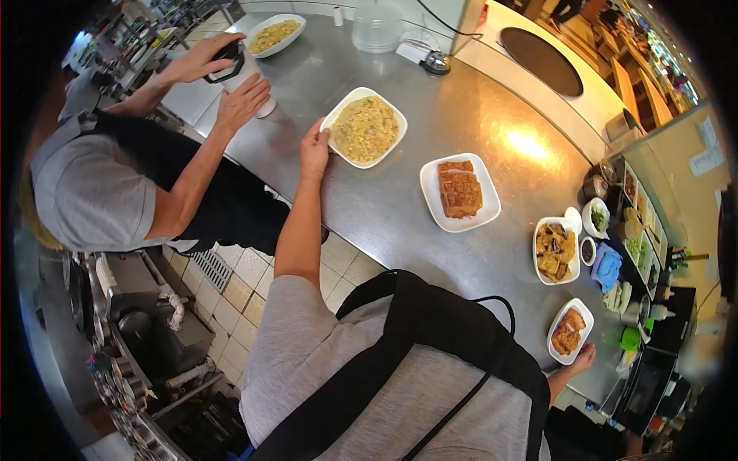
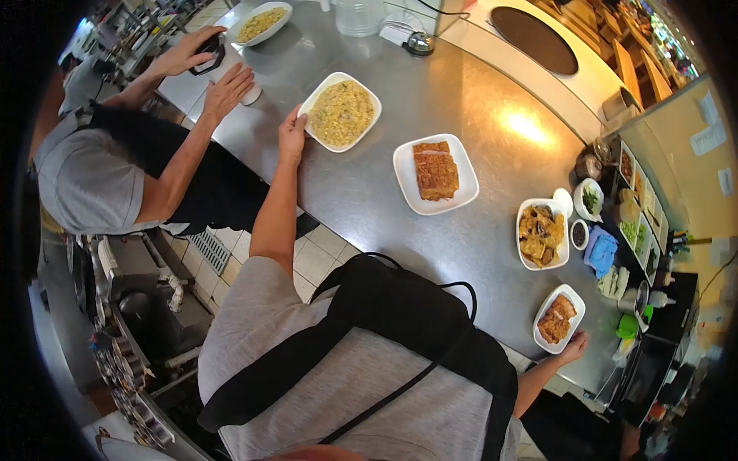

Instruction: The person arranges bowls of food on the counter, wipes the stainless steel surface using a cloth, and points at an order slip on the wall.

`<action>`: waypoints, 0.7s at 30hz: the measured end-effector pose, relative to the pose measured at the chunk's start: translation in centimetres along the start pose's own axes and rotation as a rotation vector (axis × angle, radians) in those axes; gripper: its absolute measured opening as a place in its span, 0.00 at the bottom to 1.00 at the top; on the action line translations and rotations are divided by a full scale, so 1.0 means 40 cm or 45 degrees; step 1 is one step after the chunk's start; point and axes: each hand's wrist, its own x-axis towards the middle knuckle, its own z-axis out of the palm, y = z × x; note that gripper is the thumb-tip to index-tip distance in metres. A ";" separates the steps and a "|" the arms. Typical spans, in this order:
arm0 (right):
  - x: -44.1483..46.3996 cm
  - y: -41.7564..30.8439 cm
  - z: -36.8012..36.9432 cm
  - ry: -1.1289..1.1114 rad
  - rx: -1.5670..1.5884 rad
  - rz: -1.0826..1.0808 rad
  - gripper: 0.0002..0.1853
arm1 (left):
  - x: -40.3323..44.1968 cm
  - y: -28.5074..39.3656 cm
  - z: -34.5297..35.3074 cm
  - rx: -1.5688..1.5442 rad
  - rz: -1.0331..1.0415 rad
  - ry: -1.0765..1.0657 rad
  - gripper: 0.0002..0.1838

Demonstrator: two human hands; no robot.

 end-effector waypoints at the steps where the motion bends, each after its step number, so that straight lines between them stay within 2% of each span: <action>1: 0.000 0.004 0.000 0.025 0.009 0.013 0.12 | -0.001 0.004 0.002 -0.025 -0.047 -0.001 0.18; 12: -0.005 0.020 -0.001 0.020 -0.020 -0.019 0.12 | -0.025 0.050 0.102 -0.148 -0.295 0.052 0.16; 15: -0.005 0.022 0.005 -0.006 0.072 -0.023 0.12 | -0.046 0.053 0.130 -0.281 -0.307 -0.162 0.16; 16: -0.011 0.015 0.013 0.070 0.011 0.003 0.13 | -0.067 0.087 0.141 -0.332 -0.421 -0.274 0.18; 18: -0.016 0.013 0.020 0.120 0.028 0.092 0.14 | -0.076 0.098 0.137 -0.361 -0.407 -0.614 0.22; 21: -0.032 0.000 0.030 0.102 0.096 0.049 0.14 | -0.103 0.057 0.116 -0.321 -0.514 -0.786 0.21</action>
